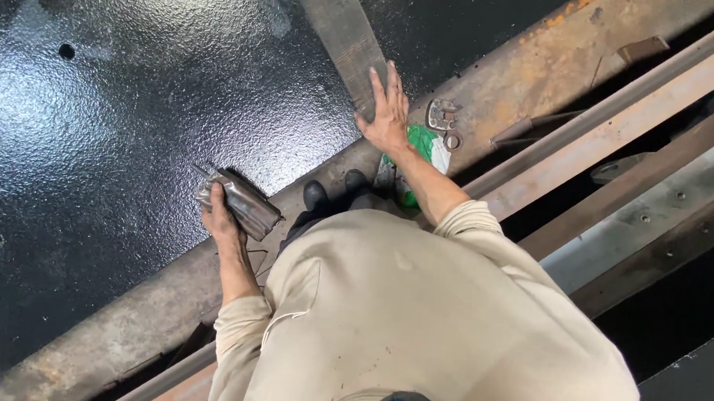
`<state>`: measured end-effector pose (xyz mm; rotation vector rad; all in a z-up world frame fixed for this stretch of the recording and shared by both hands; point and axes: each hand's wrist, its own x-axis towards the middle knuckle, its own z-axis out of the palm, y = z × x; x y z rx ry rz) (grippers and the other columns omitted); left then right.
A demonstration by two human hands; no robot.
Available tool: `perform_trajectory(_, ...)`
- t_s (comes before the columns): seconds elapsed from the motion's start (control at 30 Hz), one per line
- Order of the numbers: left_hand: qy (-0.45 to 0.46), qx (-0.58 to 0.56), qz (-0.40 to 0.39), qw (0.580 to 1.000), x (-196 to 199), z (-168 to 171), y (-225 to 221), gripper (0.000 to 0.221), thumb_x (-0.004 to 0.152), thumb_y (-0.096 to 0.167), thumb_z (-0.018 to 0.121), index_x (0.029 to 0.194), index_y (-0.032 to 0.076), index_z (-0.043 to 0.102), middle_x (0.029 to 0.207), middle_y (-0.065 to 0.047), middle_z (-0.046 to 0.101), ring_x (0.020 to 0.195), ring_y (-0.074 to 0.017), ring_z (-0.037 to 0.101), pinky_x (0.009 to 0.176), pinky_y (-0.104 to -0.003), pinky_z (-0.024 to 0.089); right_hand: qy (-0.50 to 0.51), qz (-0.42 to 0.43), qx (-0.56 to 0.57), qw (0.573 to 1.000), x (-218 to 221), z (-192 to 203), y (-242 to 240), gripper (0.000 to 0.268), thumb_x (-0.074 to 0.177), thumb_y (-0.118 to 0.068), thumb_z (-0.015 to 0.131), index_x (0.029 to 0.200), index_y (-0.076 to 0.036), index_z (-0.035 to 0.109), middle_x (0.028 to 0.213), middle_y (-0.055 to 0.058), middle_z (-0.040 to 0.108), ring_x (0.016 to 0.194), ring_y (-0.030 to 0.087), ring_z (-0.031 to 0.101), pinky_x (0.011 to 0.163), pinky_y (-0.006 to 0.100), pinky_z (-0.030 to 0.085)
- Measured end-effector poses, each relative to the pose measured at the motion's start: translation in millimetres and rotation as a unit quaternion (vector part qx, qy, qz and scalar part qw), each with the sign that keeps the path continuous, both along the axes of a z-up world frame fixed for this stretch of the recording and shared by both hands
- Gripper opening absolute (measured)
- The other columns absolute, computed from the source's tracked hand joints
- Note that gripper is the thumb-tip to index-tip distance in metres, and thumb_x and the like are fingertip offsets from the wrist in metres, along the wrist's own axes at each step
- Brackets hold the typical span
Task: Preparing a large metal component for lifting using a heavy-duty strap and chain hoist.
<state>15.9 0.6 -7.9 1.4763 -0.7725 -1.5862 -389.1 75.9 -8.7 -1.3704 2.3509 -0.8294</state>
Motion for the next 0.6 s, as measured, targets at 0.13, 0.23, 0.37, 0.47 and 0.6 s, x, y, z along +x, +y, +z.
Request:
perform_trajectory(0.13, -0.014, 0.004, 0.011, 1.0, -3.6, 6.0, -0.2, 0.047, 0.09, 0.04, 0.077, 0.121, 0.008, 0.063, 0.097, -0.001, 0.066, 0.085, -0.0149, 0.065, 0.078, -0.031, 0.058, -0.002, 0.0, 0.008, 1.0, -0.5, -1.0, -0.1, 0.111, 0.077, -0.026, 0.09, 0.165, -0.02, 0.021, 0.17, 0.021, 0.008, 0.155, 0.045, 0.018, 0.121, 0.059, 0.027)
perform_trajectory(0.23, -0.019, 0.004, 0.01, 1.0, 3.9, -7.3, 0.7, 0.043, 0.091, 0.039, 0.077, 0.118, 0.009, 0.065, 0.095, -0.002, 0.066, 0.083, -0.0151, 0.064, 0.076, -0.031, 0.057, -0.005, 0.006, 0.012, 1.0, 1.6, 0.9, -1.3, 0.113, 0.076, -0.026, 0.09, 0.165, -0.02, 0.02, 0.17, 0.021, 0.008, 0.156, 0.044, 0.019, 0.121, 0.058, 0.027)
perform_trajectory(0.37, -0.04, 0.007, 0.01, 0.999, 11.8, -24.7, 1.0, 0.039, 0.094, 0.04, 0.077, 0.114, 0.008, 0.067, 0.093, -0.001, 0.065, 0.085, -0.0134, 0.062, 0.081, -0.032, 0.055, -0.017, -0.004, 0.025, 1.0, 0.6, -0.4, 0.3, 0.114, 0.076, -0.025, 0.091, 0.165, -0.021, 0.02, 0.171, 0.021, 0.008, 0.156, 0.044, 0.018, 0.12, 0.059, 0.025)
perform_trajectory(0.47, -0.018, 0.012, 0.01, 1.0, 4.1, -11.9, 1.5, 0.038, 0.091, 0.038, 0.077, 0.112, 0.008, 0.067, 0.091, -0.001, 0.067, 0.081, -0.0138, 0.062, 0.08, -0.032, 0.054, 0.003, 0.011, 0.004, 1.0, 0.0, -0.4, 3.1, 0.114, 0.077, -0.025, 0.091, 0.166, -0.021, 0.019, 0.169, 0.022, 0.008, 0.156, 0.044, 0.017, 0.121, 0.058, 0.026)
perform_trajectory(0.6, -0.016, 0.006, 0.024, 1.0, 4.1, -14.1, 1.4, 0.037, 0.091, 0.037, 0.078, 0.113, 0.009, 0.068, 0.092, -0.001, 0.067, 0.081, -0.0138, 0.062, 0.078, -0.031, 0.052, -0.012, 0.017, 0.0, 1.0, 1.0, 7.1, 2.8, 0.115, 0.076, -0.024, 0.091, 0.166, -0.019, 0.019, 0.17, 0.022, 0.008, 0.157, 0.044, 0.016, 0.122, 0.058, 0.026)
